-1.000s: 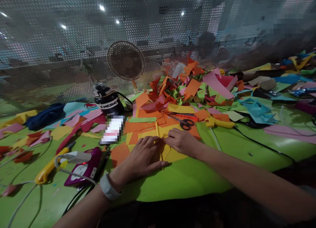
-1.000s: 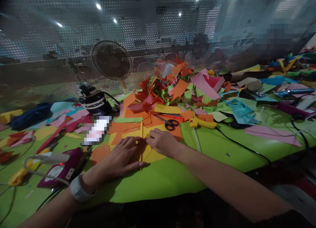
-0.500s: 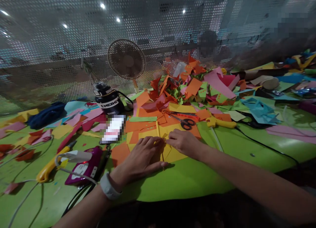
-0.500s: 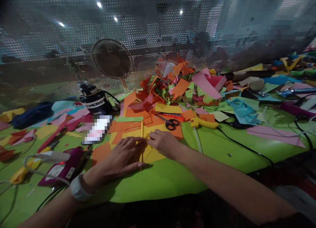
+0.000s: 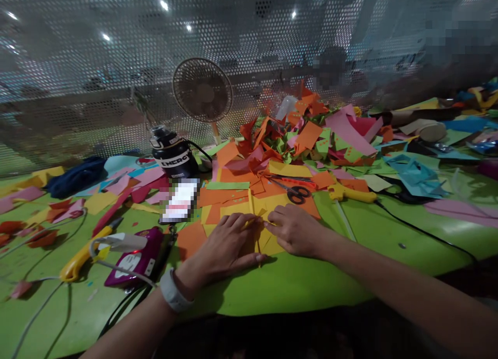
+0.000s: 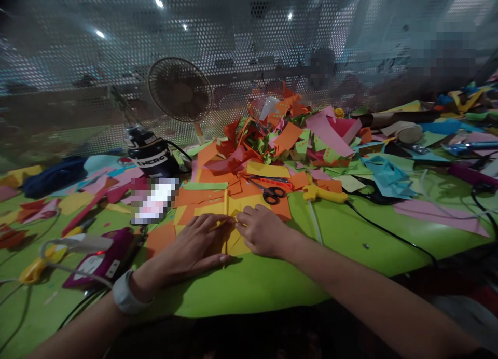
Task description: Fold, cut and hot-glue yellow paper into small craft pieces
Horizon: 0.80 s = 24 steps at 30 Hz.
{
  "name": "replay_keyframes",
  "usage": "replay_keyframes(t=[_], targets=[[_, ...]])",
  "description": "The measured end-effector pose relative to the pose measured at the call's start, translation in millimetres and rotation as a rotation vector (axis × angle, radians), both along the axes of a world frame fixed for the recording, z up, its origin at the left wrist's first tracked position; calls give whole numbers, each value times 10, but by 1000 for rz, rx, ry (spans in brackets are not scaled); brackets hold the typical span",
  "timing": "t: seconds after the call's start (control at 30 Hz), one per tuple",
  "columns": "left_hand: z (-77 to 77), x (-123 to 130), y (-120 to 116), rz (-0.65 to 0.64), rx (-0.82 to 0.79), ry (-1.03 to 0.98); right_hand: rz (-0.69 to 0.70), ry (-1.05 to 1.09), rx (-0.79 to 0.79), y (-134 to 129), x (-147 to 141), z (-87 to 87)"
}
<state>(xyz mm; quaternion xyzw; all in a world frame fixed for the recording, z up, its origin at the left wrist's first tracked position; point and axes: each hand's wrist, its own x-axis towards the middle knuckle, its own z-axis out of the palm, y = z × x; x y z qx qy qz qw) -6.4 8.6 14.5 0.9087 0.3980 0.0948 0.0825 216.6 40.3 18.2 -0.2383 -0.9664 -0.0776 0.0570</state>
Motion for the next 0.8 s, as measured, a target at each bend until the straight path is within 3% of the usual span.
replay_keyframes(t=[0.13,0.33,0.6,0.8], targets=[[-6,-2,6,2,8,3,-14,46,-60,28,-1,-17],[6,18,7,3,11,36,-171,207,-135,104,12,-75],[-6,12,14,-16,20,4,-105,-37,11,-2,-44,-16],[-14,9,25,-8,10,-5,-72,-75,50,-3,-45,-17]])
